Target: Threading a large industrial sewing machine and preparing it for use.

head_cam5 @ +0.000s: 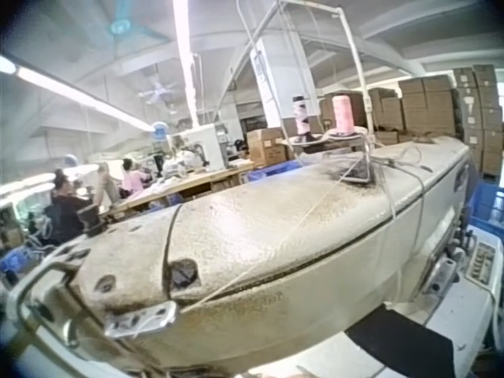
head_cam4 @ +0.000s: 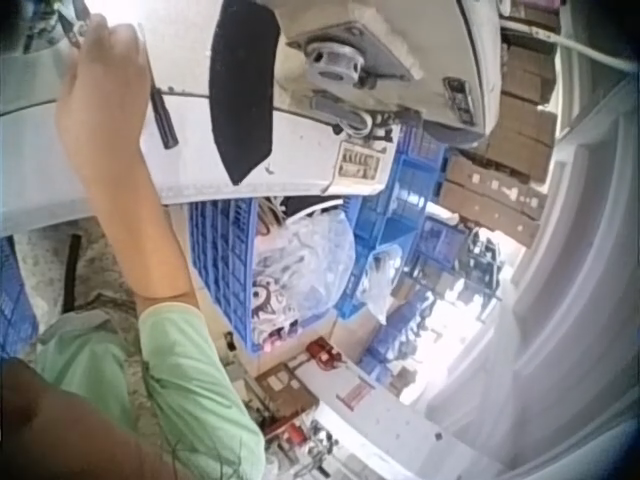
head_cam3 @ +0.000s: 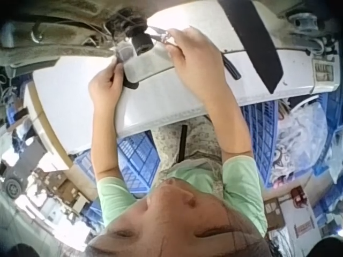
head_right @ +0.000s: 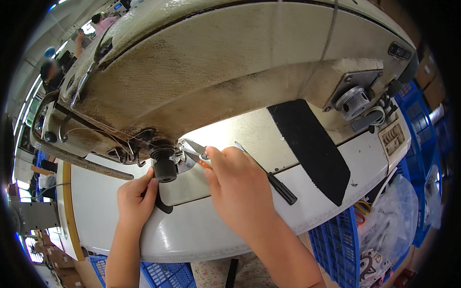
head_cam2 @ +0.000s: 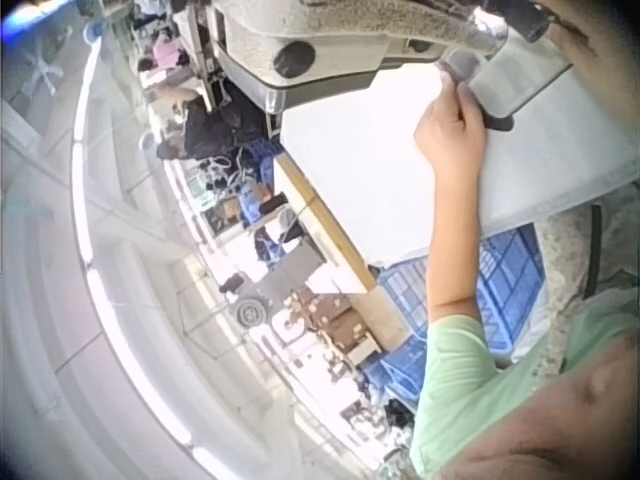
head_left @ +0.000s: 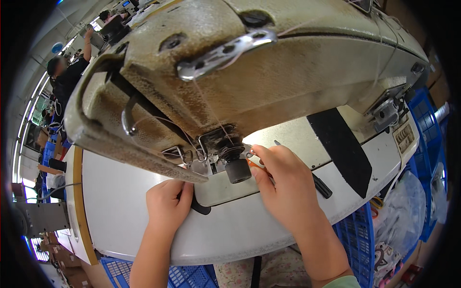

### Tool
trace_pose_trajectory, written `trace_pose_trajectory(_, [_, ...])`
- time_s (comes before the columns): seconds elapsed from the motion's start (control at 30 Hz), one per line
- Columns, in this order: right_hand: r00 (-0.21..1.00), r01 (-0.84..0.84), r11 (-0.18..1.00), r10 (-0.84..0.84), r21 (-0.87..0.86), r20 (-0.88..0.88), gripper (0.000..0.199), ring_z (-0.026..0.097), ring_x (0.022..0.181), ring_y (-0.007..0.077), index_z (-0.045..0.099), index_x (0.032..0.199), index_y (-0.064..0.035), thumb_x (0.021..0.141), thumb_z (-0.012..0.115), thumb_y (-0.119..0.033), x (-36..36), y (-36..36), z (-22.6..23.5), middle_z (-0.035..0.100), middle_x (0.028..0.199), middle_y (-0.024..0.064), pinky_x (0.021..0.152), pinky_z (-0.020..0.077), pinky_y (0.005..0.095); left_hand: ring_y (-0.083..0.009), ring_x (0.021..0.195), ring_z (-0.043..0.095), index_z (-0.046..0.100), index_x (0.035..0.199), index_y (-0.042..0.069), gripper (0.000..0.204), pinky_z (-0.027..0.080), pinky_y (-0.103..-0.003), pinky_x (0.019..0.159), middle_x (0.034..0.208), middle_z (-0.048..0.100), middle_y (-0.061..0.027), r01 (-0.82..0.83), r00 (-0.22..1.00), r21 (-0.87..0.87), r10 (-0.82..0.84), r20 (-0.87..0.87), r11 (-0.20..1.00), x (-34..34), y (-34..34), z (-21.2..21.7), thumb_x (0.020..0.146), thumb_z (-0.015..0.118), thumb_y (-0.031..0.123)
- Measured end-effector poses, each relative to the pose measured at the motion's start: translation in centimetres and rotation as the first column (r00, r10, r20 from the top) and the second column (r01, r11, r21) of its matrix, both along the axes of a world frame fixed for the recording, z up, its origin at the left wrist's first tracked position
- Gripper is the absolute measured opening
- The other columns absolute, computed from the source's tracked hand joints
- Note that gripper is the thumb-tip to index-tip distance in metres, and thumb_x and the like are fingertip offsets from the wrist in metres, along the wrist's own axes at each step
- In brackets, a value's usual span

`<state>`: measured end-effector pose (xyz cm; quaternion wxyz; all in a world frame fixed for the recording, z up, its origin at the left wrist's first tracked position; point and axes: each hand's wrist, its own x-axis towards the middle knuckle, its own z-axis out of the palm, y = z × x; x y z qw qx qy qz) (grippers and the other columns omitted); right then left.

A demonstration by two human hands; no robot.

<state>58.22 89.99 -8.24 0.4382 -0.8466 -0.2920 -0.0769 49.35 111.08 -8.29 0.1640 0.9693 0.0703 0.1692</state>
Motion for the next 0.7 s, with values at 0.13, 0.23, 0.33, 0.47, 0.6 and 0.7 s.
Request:
trace_pose_trajectory(0.13, [1.000,0.001,1.000,0.000,0.006,-0.028,0.027,0.054,0.072,0.0256,0.054,0.102,-0.0021,0.076,0.062,-0.004,0.1,0.0,-0.2,0.051,0.078,0.0097,0.062,0.0448,0.0371,-0.0224,0.044,0.047,0.066,0.099,-0.001,0.023,0.035,-0.032,0.046,0.052,0.049,-0.0122,0.002,1.000,0.013,-0.001,-0.031,1.000,0.2,0.0,-0.3,0.079,0.061,0.009])
trace_pose_trajectory(0.23, [0.998,-0.001,1.000,0.001,-0.001,-0.066,0.026,0.054,0.071,0.0257,0.054,0.101,-0.0033,0.077,0.061,-0.005,0.2,0.1,0.1,0.051,0.078,0.0097,0.062,0.0448,0.0372,-0.0236,0.044,0.047,0.065,0.099,-0.001,0.023,0.035,-0.032,0.045,0.052,0.049,-0.0134,0.021,0.996,-0.020,-0.023,-0.087,1.000,0.5,-0.1,0.5,0.079,0.061,0.009])
trace_pose_trajectory(0.33, [0.996,0.007,1.000,-0.006,0.006,-0.085,0.026,0.055,0.071,0.0257,0.054,0.103,-0.0037,0.077,0.061,-0.006,0.2,0.2,0.4,0.051,0.079,0.0098,0.062,0.0449,0.0372,-0.0246,0.045,0.048,0.065,0.099,-0.001,0.023,0.036,-0.032,0.046,0.053,0.050,-0.0146,0.016,0.992,-0.032,-0.019,-0.126,0.999,0.6,-0.1,0.8,0.080,0.061,0.010])
trace_pose_trajectory(0.47, [0.992,0.029,0.999,-0.027,0.014,-0.121,0.027,0.055,0.071,0.0256,0.054,0.103,-0.0036,0.078,0.061,-0.007,0.3,0.3,0.2,0.051,0.079,0.0098,0.062,0.0452,0.0368,-0.0251,0.046,0.050,0.065,0.100,-0.001,0.023,0.037,-0.031,0.047,0.056,0.052,-0.0159,0.040,0.993,-0.049,-0.045,-0.112,0.998,0.6,0.3,0.5,0.080,0.061,0.010])
trace_pose_trajectory(0.6, [0.993,0.053,0.999,-0.054,-0.012,-0.105,0.025,0.055,0.073,0.0257,0.056,0.102,-0.0033,0.078,0.061,-0.008,0.4,0.1,0.1,0.052,0.079,0.0094,0.064,0.0458,0.0370,-0.0285,0.051,0.056,0.067,0.097,0.002,0.023,0.041,-0.034,0.048,0.057,0.057,-0.0139,-0.027,0.990,-0.117,0.010,-0.142,0.993,0.9,-0.1,0.6,0.081,0.060,0.018])
trace_pose_trajectory(0.7, [0.998,0.067,0.995,-0.068,-0.067,-0.017,0.023,0.056,0.076,0.0254,0.057,0.100,-0.0033,0.078,0.060,-0.010,0.4,0.1,0.0,0.053,0.079,0.0089,0.065,0.0465,0.0372,-0.0274,0.050,0.055,0.067,0.097,0.002,0.025,0.041,-0.033,0.049,0.057,0.057,-0.0135,-0.052,0.991,-0.131,0.035,-0.127,0.990,0.5,0.0,0.6,0.081,0.061,0.019])
